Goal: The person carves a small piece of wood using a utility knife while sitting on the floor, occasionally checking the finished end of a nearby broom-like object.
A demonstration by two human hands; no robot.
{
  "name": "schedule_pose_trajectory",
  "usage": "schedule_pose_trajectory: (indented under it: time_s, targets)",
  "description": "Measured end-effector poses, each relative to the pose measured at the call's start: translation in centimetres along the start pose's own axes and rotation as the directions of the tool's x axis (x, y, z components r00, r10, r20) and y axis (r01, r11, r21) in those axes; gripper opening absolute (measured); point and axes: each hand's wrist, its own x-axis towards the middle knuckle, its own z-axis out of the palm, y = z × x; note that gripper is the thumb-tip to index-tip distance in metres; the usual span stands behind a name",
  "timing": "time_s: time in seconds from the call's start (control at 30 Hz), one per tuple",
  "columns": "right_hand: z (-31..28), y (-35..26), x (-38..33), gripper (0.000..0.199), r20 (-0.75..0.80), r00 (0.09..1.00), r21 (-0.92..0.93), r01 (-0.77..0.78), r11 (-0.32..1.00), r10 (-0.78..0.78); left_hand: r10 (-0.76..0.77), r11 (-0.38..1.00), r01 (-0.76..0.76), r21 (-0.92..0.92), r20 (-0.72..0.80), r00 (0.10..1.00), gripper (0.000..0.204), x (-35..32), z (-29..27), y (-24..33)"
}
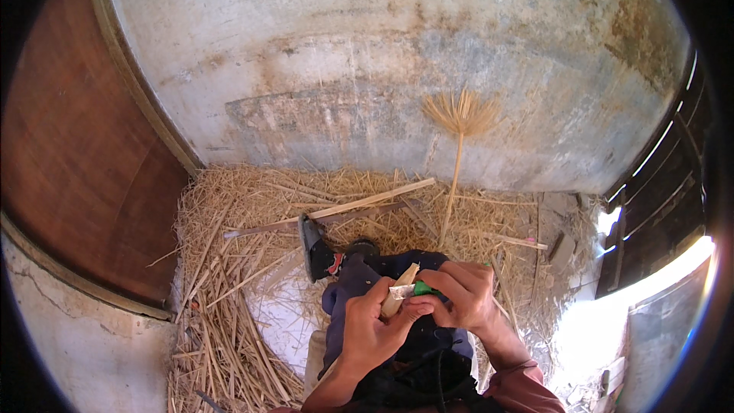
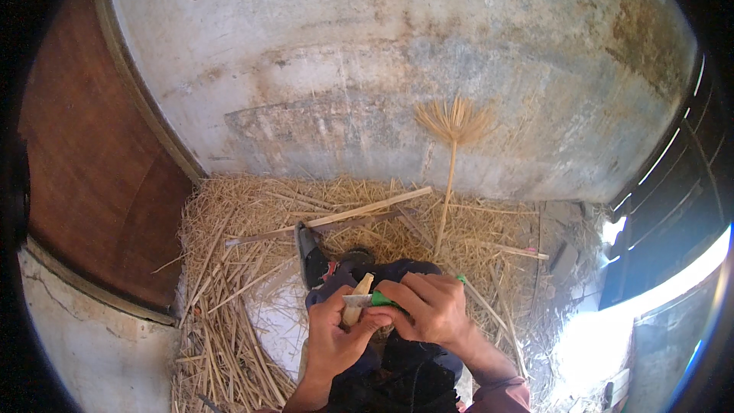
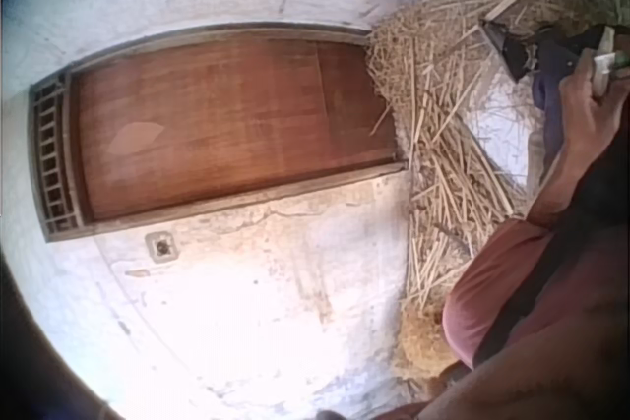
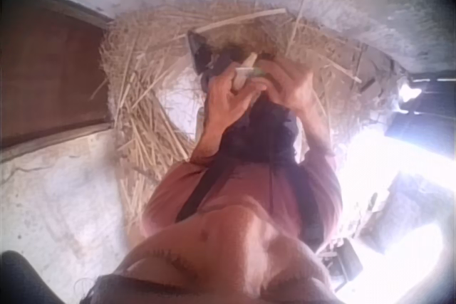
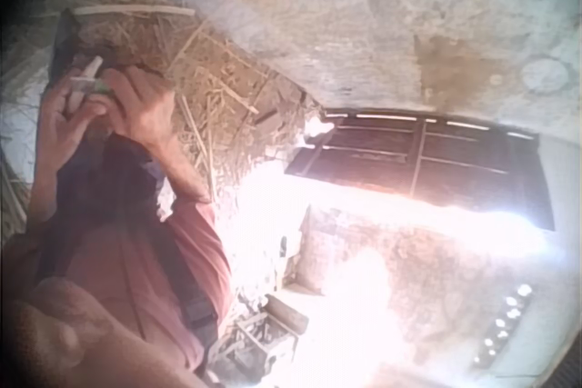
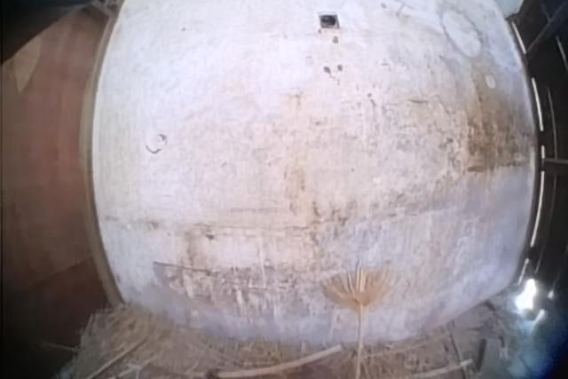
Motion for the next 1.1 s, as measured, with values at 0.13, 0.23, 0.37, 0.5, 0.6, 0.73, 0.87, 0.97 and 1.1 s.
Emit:
schedule_pose_trajectory:
  time_s: [0.13, 0.23, 0.37, 0.5, 0.6, 0.73, 0.87, 0.97, 1.1]
  targets:
    - [-0.1, -0.4, -0.1, 0.032, -0.009, 1.0, 0.0, -0.028, 1.0, 0.028, -0.007, 0.998, 0.005, 0.064, 0.023, 1.0, 0.03, 0.0, -0.1, -0.1]
    - [-0.1, -0.9, 0.1, 0.031, -0.023, 0.999, -0.036, -0.048, 0.998, 0.048, -0.008, 0.996, 0.009, 0.087, -0.016, 1.0, 0.029, -0.2, 0.1, -0.1]
    - [-0.1, -1.4, 0.2, 0.032, -0.059, 0.994, -0.038, -0.093, 0.995, 0.091, -0.052, 0.993, 0.052, 0.104, -0.002, 0.999, 0.03, -0.1, 0.1, 0.5]
    - [0.2, -0.8, -0.1, 0.032, -0.035, 0.997, 0.029, -0.062, 0.998, 0.063, -0.073, 0.996, 0.072, 0.052, 0.014, 0.997, 0.03, -0.4, -0.3, 0.6]
    - [-0.4, -0.1, 0.2, 0.034, 0.053, 0.999, 0.067, -0.01, 0.998, 0.006, -0.086, 0.996, 0.087, -0.025, 0.062, 0.994, 0.033, -0.2, -0.9, 0.2]
    - [-0.8, 0.1, 0.2, 0.035, 0.086, 0.996, 0.077, 0.005, 0.997, -0.011, -0.064, 0.998, 0.063, 0.012, 0.151, 0.986, 0.033, 0.3, -1.2, 0.5]
    - [-0.6, 0.5, 0.0, 0.035, 0.081, 0.996, 0.107, 0.03, 0.994, -0.039, -0.061, 0.994, 0.082, -0.073, 0.256, 0.965, 0.028, 0.5, -1.4, -0.8]
    - [-0.5, 0.6, -0.1, 0.035, 0.094, 0.995, 0.115, 0.02, 0.993, -0.031, -0.071, 0.984, 0.115, -0.136, 0.29, 0.954, 0.023, 0.7, -1.5, -1.0]
    - [-0.7, 0.1, 0.2, 0.032, 0.101, 0.995, 0.087, -0.018, 0.996, 0.009, 0.037, 0.999, -0.025, -0.044, 0.279, 0.96, 0.027, 1.2, -1.1, -0.7]
